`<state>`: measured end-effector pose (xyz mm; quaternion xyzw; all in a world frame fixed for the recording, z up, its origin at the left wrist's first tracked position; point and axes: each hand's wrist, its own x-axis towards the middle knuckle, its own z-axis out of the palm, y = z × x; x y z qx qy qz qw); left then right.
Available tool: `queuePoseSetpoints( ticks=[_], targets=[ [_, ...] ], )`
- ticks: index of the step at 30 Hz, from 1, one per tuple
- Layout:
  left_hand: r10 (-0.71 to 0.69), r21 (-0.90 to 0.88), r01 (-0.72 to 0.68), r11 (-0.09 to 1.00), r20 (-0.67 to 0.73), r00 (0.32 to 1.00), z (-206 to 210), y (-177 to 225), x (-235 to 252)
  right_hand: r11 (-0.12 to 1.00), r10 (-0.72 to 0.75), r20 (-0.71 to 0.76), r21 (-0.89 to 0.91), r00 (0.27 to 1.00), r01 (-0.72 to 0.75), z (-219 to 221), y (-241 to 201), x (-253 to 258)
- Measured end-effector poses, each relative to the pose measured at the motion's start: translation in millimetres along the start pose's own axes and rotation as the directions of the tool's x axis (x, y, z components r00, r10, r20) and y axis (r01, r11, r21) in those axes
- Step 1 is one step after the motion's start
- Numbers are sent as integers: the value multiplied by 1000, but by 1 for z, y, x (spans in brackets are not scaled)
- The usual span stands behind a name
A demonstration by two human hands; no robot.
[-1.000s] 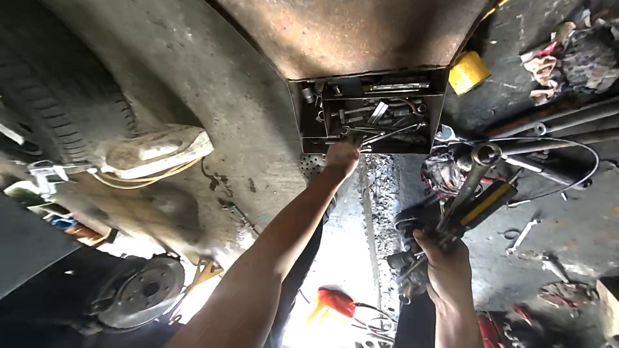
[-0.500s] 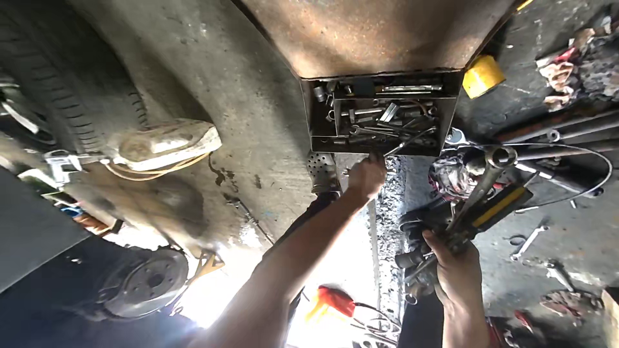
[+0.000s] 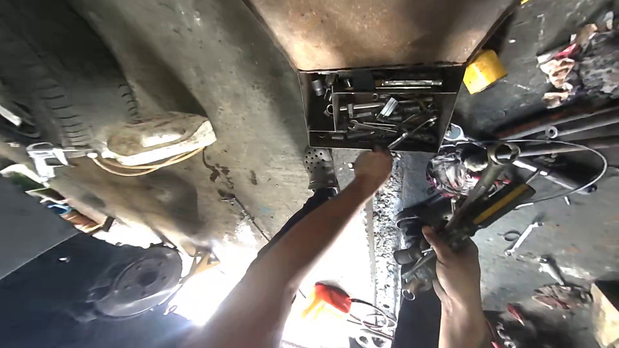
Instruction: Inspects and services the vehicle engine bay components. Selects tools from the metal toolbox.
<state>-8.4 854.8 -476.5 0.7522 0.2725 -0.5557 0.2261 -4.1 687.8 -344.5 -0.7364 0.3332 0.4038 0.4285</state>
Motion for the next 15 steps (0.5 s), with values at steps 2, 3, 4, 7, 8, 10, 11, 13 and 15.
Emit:
queuePoseSetpoints(
  ticks=[2,3,4,7,8,10,11,13,15],
  targets=[
    [34,61,-33,998,-24,999,-16,-18,12,1000,4,2,18,1000,-4,0,-1,-1],
    [39,73,-37,997,-34,999,-24,-27,19,1000,5,6,20,1000,-5,-1,-1,-1],
    [34,78,-31,996,-42,999,-33,-34,26,1000,0,9,21,1000,0,-2,0,-1],
    [8,134,-2,991,-45,999,-54,-47,48,1000,-16,19,25,1000,16,-4,-1,0],
    [15,163,-4,987,-64,998,-59,-49,55,999,-22,19,24,1000,22,-5,-1,0],
    [71,226,-30,974,-177,982,-62,-47,64,999,-31,17,24,999,30,-6,0,1],
    [112,268,-43,962,-249,962,-60,-44,66,999,-28,15,20,999,28,-7,1,1],
    [222,307,-102,946,-383,897,-54,-36,63,1000,-20,15,21,1000,20,-8,2,1],
    [316,271,-216,938,-410,856,-46,-25,55,999,-21,8,33,1000,21,-9,2,1]
  ],
)
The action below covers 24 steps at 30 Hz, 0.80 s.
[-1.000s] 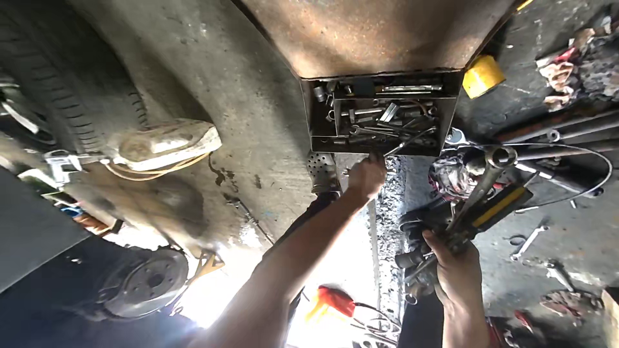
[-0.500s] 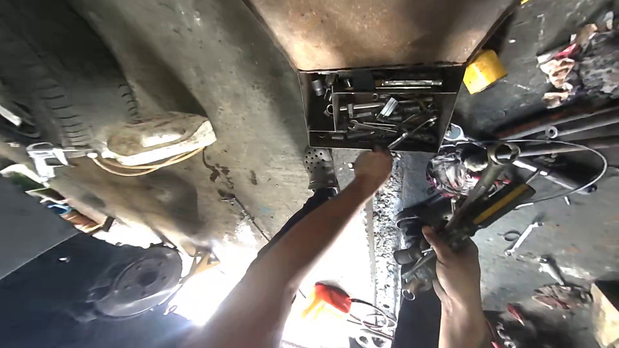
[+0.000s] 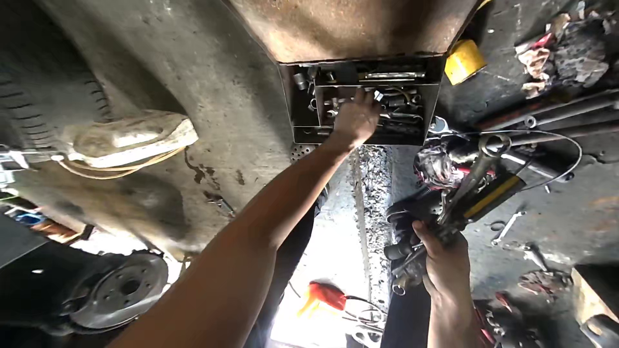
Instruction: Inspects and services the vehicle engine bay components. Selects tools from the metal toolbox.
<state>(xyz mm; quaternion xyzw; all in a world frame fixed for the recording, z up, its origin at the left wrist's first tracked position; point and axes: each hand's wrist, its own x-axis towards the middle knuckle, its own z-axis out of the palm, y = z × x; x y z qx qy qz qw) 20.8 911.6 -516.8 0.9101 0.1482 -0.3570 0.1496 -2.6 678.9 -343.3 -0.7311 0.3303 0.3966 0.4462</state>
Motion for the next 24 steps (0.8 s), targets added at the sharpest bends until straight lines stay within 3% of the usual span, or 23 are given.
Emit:
queuePoseSetpoints(
  ticks=[4,6,10,14,17,19,24],
  targets=[
    [59,-185,-2,983,300,952,15,27,-7,1000,-6,-4,15,1000,6,-1,-1,1],
    [44,-195,29,980,358,933,32,32,-4,1000,-13,-5,16,1000,13,-3,-1,1],
    [-8,-208,106,972,425,905,40,33,2,1000,-17,1,23,1000,17,-6,1,1],
    [30,-122,32,992,475,879,28,33,6,999,-12,2,38,1000,12,-7,-1,1],
    [69,-107,-28,994,401,914,30,25,-1,999,-23,8,36,1000,23,-8,-2,1],
    [71,-110,-32,993,374,925,28,23,-2,998,-24,10,50,1000,23,-7,-4,2],
    [19,-67,14,998,471,882,28,40,15,998,-8,5,65,1000,8,-8,-2,1]
  ],
)
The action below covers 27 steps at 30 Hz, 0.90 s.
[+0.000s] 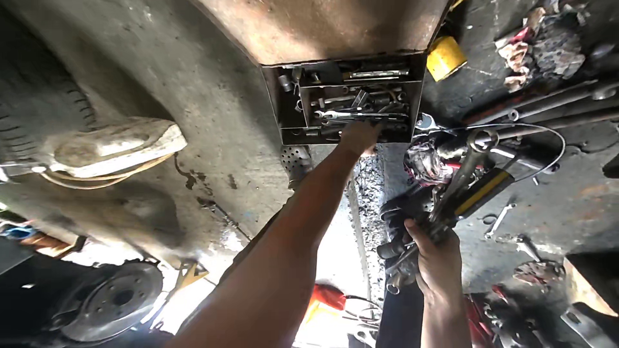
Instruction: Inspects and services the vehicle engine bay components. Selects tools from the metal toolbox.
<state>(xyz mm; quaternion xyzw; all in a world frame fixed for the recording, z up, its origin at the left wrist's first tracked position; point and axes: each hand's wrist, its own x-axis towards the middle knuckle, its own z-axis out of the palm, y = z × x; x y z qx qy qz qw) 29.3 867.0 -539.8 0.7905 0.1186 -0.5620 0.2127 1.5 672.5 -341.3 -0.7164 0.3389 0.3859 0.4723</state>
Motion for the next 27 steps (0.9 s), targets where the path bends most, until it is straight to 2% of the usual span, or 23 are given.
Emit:
queuePoseSetpoints(
  ticks=[7,16,19,23,27],
  targets=[
    [-184,-132,182,974,-2,983,-1,15,-10,999,2,-20,-35,1000,-2,1,-6,0],
    [-104,-110,94,989,-84,991,19,-8,-22,999,23,-13,-43,1000,-24,0,-1,2],
    [-114,-144,105,984,-56,992,12,-17,-22,999,32,-9,-35,999,-32,2,-2,2],
    [-63,-65,61,996,-28,998,11,-25,-17,999,18,-3,-34,1000,-18,3,-4,3],
    [-19,-96,12,995,-75,997,15,-45,-20,999,15,-4,-34,1000,-15,3,-5,4]
  ],
)
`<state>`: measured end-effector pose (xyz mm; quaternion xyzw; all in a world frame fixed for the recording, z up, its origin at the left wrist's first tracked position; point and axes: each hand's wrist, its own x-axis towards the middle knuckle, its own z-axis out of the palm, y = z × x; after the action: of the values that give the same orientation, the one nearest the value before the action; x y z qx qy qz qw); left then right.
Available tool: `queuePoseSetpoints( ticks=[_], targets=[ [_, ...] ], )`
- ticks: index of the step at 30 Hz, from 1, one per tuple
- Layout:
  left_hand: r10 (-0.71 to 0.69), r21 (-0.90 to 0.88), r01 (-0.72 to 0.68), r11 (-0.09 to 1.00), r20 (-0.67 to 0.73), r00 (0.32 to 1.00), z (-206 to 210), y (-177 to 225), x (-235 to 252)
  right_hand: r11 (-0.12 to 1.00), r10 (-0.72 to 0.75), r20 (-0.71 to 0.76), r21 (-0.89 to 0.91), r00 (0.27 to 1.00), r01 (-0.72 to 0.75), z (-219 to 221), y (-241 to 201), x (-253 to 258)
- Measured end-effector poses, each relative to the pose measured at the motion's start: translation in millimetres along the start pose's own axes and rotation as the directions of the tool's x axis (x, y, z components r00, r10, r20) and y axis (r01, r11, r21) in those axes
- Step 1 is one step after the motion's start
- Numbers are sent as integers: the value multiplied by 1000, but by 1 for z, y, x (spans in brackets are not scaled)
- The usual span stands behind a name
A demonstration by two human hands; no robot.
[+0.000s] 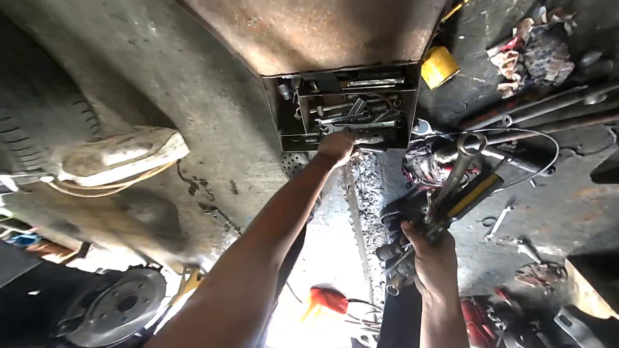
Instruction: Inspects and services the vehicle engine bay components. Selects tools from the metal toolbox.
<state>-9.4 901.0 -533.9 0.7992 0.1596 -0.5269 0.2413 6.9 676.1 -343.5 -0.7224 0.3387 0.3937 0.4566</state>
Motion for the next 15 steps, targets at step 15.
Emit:
queuePoseSetpoints(
  ticks=[15],
  targets=[
    [-108,-254,58,966,-189,976,-23,-70,-4,1000,-1,4,-25,1000,1,3,2,0]
  ],
)
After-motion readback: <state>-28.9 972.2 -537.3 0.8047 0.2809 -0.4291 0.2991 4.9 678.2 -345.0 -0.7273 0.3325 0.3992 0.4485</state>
